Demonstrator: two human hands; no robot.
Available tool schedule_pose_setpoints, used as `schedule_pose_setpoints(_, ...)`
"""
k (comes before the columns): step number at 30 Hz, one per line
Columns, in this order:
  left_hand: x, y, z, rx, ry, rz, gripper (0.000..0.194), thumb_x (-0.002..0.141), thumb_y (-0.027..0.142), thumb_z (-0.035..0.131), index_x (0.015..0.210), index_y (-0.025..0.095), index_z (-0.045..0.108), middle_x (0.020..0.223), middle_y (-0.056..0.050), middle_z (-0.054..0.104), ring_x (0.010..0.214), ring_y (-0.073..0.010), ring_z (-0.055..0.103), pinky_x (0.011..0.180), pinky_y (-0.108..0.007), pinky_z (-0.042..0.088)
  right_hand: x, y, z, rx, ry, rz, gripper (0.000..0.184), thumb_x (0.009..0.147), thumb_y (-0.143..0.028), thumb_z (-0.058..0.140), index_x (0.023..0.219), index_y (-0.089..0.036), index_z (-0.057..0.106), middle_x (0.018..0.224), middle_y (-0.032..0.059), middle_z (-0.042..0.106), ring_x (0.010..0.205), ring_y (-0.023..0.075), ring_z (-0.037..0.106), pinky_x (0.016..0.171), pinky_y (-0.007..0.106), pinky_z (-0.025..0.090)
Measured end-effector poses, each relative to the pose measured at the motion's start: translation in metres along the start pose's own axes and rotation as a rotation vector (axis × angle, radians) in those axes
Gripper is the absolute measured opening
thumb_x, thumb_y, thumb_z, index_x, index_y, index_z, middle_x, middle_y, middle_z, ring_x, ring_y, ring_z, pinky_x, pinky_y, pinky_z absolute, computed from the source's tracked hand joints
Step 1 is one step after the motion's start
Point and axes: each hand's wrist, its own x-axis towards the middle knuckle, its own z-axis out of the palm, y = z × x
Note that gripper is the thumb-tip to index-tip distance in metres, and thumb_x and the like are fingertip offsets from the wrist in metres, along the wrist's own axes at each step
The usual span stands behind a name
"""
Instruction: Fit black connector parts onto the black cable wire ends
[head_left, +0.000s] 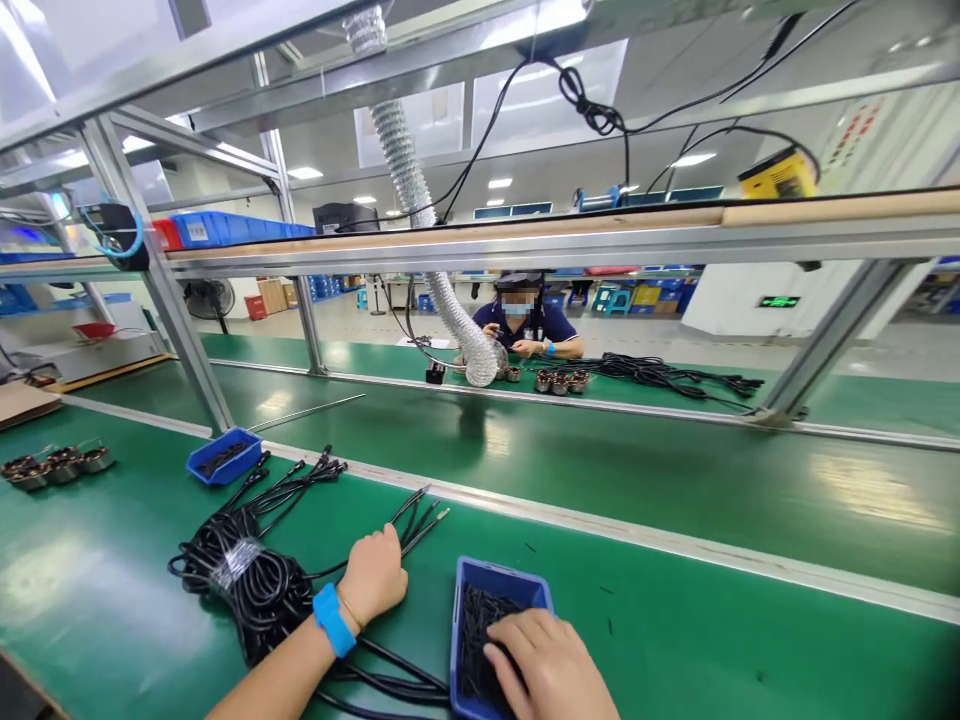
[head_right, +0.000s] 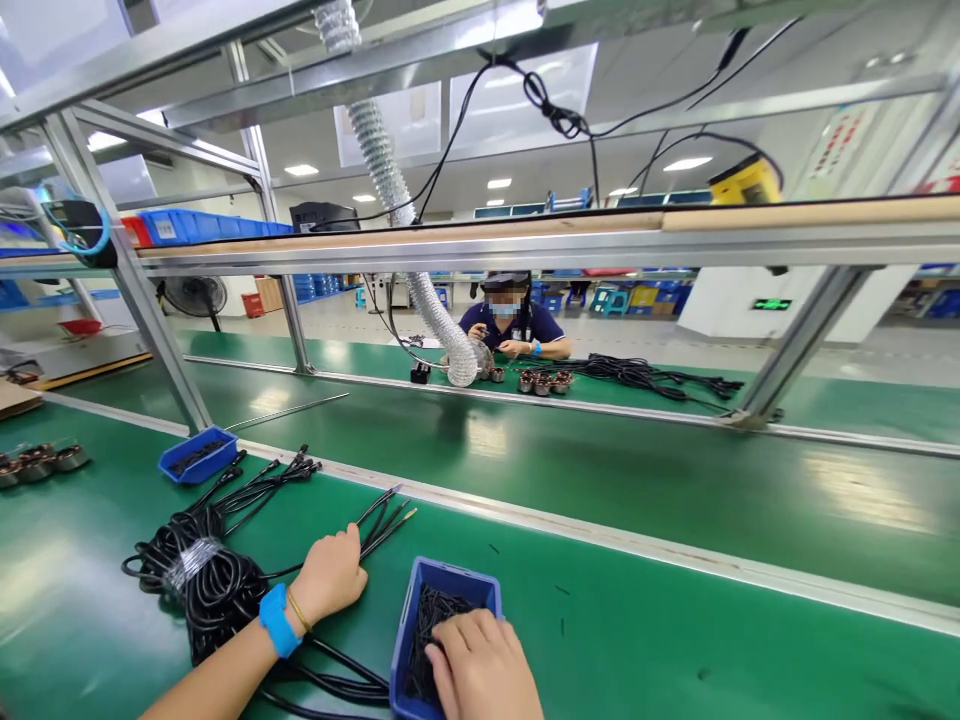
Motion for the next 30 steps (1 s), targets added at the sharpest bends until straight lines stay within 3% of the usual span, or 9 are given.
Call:
schedule_pose_setpoints(2, 0.002, 0.001, -0.002, -0.054, -0.017, 0.053, 0.021, 0.081, 0.014, 0.055, 0.095, 0.006, 0.069, 0.094, -0.023, 0.071, 0.094, -0.039, 0.069, 0.081, -0.045, 0.051, 0.003, 0.001, 0.012, -0.205, 0.038, 0.055, 0.019, 0.076, -0.013, 0.081, 0.091, -0.023, 0.074, 0.087, 0.002, 0.076, 0.084, 0.0261, 0.068, 0.076, 0.037, 0.046)
schedule_pose_setpoints(5, 0.0, 0.01, -0.015, -0.175, -0.015, 0.171, 0.016, 0.086, 0.019, 0.05, 0.082, 0.015, 0.065, 0.092, -0.014, 0.071, 0.091, -0.0302, 0.069, 0.08, -0.036, 0.049, 0.01, -0.004, 0.036, -0.344, 0.048, 0.083, 0.03, 0.052, -0.017, 0.097, 0.074, -0.02, 0.076, 0.073, 0.0039, 0.075, 0.081, 0.0288, 0.067, 0.076, 0.039, 0.043)
schedule_pose_setpoints(9, -0.02, 0.028, -0.047, -0.365, -0.011, 0.419, 0.024, 0.098, 0.03, 0.04, 0.087, 0.021, 0.06, 0.09, -0.004, 0.068, 0.084, -0.0187, 0.065, 0.076, -0.025, 0.046, 0.021, -0.007, 0.049, -0.398, 0.068, 0.073, 0.02, 0.061, -0.012, 0.093, 0.061, -0.021, 0.075, 0.062, 0.0039, 0.073, 0.074, 0.0249, 0.066, 0.072, 0.037, 0.039)
schedule_pose_setpoints(12, -0.039, 0.036, -0.057, -0.724, -0.225, 0.599, 0.03, 0.1, 0.039, 0.04, 0.081, 0.02, 0.056, 0.071, 0.001, 0.06, 0.059, -0.0132, 0.056, 0.063, -0.023, 0.043, 0.024, -0.004, 0.04, -0.397, 0.074, 0.058, 0.019, 0.067, -0.009, 0.088, 0.065, -0.023, 0.076, 0.061, 0.0008, 0.072, 0.069, 0.0213, 0.063, 0.066, 0.035, 0.035)
schedule_pose_setpoints(15, -0.05, 0.036, -0.043, -1.225, -0.459, 0.512, 0.037, 0.095, 0.054, 0.05, 0.089, 0.018, 0.055, 0.065, 0.004, 0.053, 0.042, -0.007, 0.038, 0.046, -0.021, 0.031, 0.022, 0.0, 0.028, -0.372, 0.093, 0.061, 0.021, 0.068, -0.009, 0.088, 0.066, -0.026, 0.075, 0.062, -0.0013, 0.07, 0.068, 0.0202, 0.061, 0.063, 0.035, 0.033)
schedule_pose_setpoints(18, -0.05, 0.036, -0.021, -1.513, -0.417, 0.333, 0.049, 0.081, 0.061, 0.068, 0.092, 0.015, 0.059, 0.065, 0.005, 0.052, 0.042, -0.0046, 0.036, 0.043, -0.02, 0.024, 0.019, -0.001, 0.019, -0.338, 0.105, 0.084, 0.021, 0.073, -0.009, 0.084, 0.074, -0.028, 0.078, 0.067, -0.0011, 0.069, 0.068, 0.0195, 0.058, 0.063, 0.034, 0.032)
schedule_pose_setpoints(23, -0.048, 0.04, 0.001, -1.624, -0.32, 0.152, 0.052, 0.068, 0.059, 0.082, 0.083, 0.012, 0.065, 0.056, 0.004, 0.052, 0.05, -0.0086, 0.046, 0.046, -0.019, 0.032, 0.015, -0.005, 0.015, -0.294, 0.126, 0.115, 0.022, 0.072, -0.003, 0.078, 0.076, -0.025, 0.078, 0.068, 0.0023, 0.068, 0.07, 0.0215, 0.056, 0.065, 0.035, 0.034)
schedule_pose_setpoints(27, -0.051, 0.042, 0.008, -1.619, -0.303, 0.151, 0.052, 0.07, 0.061, 0.08, 0.083, 0.013, 0.065, 0.055, 0.004, 0.051, 0.048, -0.0085, 0.045, 0.043, -0.019, 0.032, 0.013, -0.011, 0.005, -0.148, 0.096, 0.118, 0.025, 0.085, -0.004, 0.064, 0.091, -0.025, 0.076, 0.075, 0.0019, 0.067, 0.073, 0.0208, 0.055, 0.066, 0.034, 0.037)
schedule_pose_setpoints(30, -0.055, 0.045, 0.006, -1.52, -0.294, 0.17, 0.051, 0.071, 0.061, 0.078, 0.084, 0.014, 0.064, 0.063, 0.004, 0.05, 0.05, -0.0076, 0.045, 0.043, -0.018, 0.031, 0.011, -0.017, -0.007, 0.019, 0.026, 0.086, 0.025, 0.096, -0.007, 0.051, 0.091, -0.023, 0.07, 0.083, 0.0028, 0.065, 0.078, 0.0203, 0.057, 0.07, 0.033, 0.042)
